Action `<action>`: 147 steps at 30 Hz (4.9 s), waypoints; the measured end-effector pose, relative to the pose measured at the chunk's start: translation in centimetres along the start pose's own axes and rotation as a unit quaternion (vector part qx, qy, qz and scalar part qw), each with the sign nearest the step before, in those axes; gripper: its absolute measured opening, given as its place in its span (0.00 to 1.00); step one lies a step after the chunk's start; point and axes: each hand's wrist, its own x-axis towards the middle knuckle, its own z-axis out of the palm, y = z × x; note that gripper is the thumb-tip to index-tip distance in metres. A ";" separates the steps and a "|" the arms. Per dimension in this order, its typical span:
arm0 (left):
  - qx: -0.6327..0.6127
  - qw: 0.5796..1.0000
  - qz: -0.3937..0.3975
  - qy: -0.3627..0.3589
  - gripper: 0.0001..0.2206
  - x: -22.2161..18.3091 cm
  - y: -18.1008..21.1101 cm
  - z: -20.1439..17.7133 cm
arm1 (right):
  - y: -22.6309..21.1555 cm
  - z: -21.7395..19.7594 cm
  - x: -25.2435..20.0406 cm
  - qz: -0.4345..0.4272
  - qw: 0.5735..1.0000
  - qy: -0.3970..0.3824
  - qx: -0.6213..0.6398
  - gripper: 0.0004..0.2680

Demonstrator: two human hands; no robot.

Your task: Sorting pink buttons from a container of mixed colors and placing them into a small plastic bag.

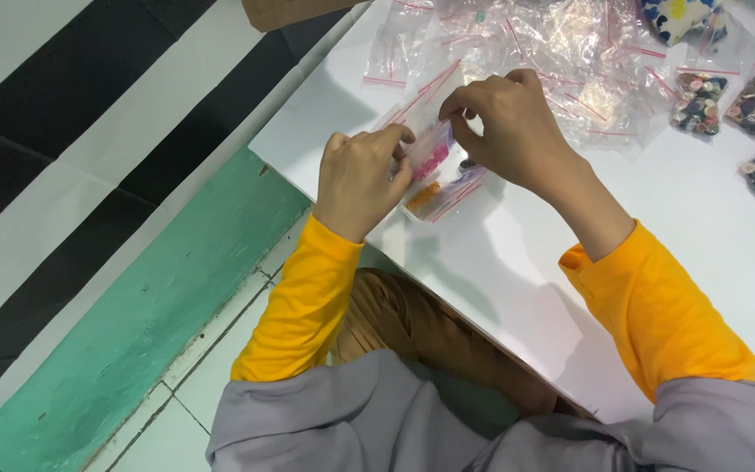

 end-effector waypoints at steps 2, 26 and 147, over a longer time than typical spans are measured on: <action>0.028 1.000 0.000 0.009 0.09 0.6 -0.2 0.9 | 0.4 0.2 0.1 0.004 1.000 0.002 -0.017 0.05; 0.067 0.997 -0.039 0.031 0.03 1.9 -0.3 2.7 | 2.6 3.7 1.2 0.009 0.979 0.015 -0.202 0.05; -0.264 0.853 0.409 -0.187 0.10 3.0 54.8 31.8 | 10.3 -28.6 -50.8 0.664 0.742 -0.037 0.079 0.12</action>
